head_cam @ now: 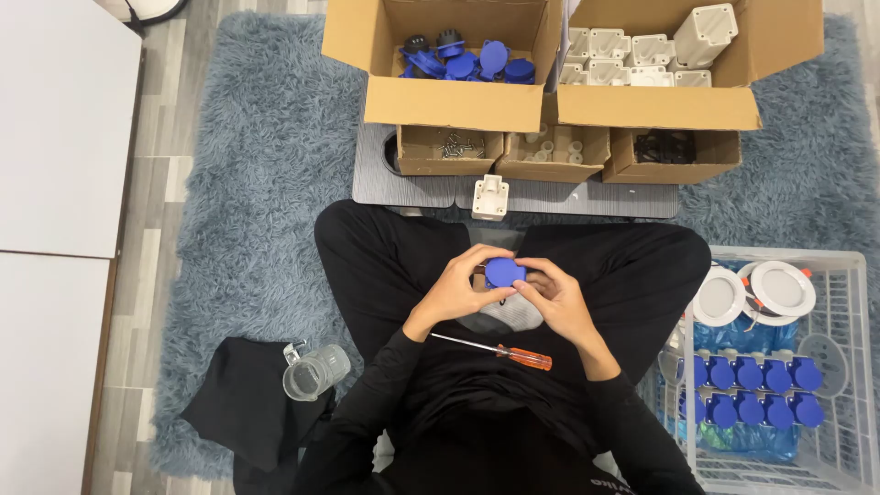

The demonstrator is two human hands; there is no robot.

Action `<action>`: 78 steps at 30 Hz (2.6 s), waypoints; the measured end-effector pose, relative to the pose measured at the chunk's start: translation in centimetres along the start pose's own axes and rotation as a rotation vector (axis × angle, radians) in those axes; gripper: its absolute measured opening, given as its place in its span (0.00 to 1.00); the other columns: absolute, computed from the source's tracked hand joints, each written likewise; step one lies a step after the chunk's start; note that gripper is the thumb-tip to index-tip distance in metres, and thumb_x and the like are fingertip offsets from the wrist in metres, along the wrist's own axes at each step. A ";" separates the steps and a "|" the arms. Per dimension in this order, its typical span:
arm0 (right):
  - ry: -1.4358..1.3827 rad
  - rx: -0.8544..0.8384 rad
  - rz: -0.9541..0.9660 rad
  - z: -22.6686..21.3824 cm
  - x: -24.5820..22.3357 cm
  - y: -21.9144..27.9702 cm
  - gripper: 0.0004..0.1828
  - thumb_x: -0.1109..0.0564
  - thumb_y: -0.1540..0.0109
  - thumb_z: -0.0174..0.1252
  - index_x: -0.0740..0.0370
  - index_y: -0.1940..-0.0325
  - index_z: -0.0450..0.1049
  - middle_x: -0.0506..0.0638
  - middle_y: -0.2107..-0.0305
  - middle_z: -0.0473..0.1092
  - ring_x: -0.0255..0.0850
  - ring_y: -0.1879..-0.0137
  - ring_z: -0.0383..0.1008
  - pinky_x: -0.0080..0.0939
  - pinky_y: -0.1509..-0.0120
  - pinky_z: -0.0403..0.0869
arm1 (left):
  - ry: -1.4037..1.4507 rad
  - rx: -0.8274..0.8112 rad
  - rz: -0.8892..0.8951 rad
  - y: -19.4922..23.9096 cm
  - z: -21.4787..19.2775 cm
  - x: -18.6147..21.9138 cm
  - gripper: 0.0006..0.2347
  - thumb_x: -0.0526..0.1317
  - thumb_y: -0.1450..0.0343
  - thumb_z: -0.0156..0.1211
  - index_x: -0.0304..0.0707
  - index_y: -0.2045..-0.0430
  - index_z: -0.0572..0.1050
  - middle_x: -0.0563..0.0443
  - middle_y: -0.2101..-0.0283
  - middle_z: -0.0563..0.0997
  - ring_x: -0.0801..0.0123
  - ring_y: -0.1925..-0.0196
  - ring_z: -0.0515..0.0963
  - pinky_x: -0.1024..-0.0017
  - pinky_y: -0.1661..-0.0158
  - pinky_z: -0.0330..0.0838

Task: Assembling electrical components by attaching blue plastic parts to white housings using a screwdriver

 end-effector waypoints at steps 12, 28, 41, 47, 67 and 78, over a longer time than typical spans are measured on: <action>0.040 -0.005 -0.068 -0.1 -0.2 0.0 0.20 0.62 0.28 0.58 0.69 0.31 0.75 0.64 0.49 0.79 0.47 0.55 0.85 0.53 0.44 0.83 | 0.174 0.078 -0.090 0.5 0.6 -3.2 0.22 0.36 0.30 0.79 0.35 0.42 0.80 0.40 0.50 0.83 0.62 0.54 0.87 0.69 0.57 0.85; 0.015 0.002 -0.066 -1.3 -0.1 -0.2 0.18 0.61 0.25 0.54 0.73 0.34 0.75 0.69 0.49 0.78 0.54 0.53 0.84 0.52 0.47 0.83 | -0.158 0.163 0.240 -8.6 -7.4 7.2 0.23 0.45 0.32 0.84 0.41 0.45 0.81 0.42 0.46 0.81 0.49 0.42 0.83 0.55 0.45 0.81; 0.072 0.013 -0.013 -3.6 -3.8 -1.2 0.13 0.63 0.27 0.56 0.69 0.38 0.74 0.58 0.49 0.77 0.42 0.51 0.79 0.38 0.44 0.79 | -0.587 0.580 0.436 -16.9 -14.1 6.0 0.14 0.43 0.28 0.79 0.30 0.65 0.80 0.50 0.71 0.84 0.68 0.73 0.85 0.72 0.67 0.80; 0.735 0.198 -0.406 -4.7 -7.4 -5.3 0.17 0.69 0.34 0.68 0.72 0.41 0.77 0.58 0.48 0.73 0.45 0.54 0.75 0.40 0.48 0.75 | -0.500 0.482 0.456 -12.8 -11.4 7.2 0.08 0.31 0.26 0.74 0.31 0.60 0.78 0.48 0.66 0.81 0.67 0.67 0.81 0.73 0.65 0.77; 0.799 0.203 -0.499 -2.5 -4.9 -9.9 0.05 0.74 0.33 0.67 0.73 0.53 0.79 0.55 0.54 0.71 0.43 0.58 0.70 0.39 0.52 0.73 | -0.403 0.260 0.133 -7.9 -4.6 -3.8 0.40 0.41 0.36 0.89 0.41 0.31 0.66 0.46 0.33 0.69 0.57 0.38 0.80 0.64 0.40 0.80; 0.580 0.101 -0.481 1.0 -7.5 -12.2 0.10 0.75 0.32 0.62 0.74 0.47 0.79 0.56 0.56 0.73 0.41 0.59 0.69 0.38 0.52 0.72 | -0.562 0.345 0.140 -9.1 -3.4 -4.4 0.35 0.45 0.36 0.86 0.40 0.35 0.69 0.47 0.39 0.75 0.54 0.41 0.81 0.61 0.38 0.75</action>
Point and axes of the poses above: each hand's wrist, its own y-axis away from the middle knuckle, its own z-axis out of the palm, x = y × z, the point moved 1 cm from there along -y, towards the middle knuckle
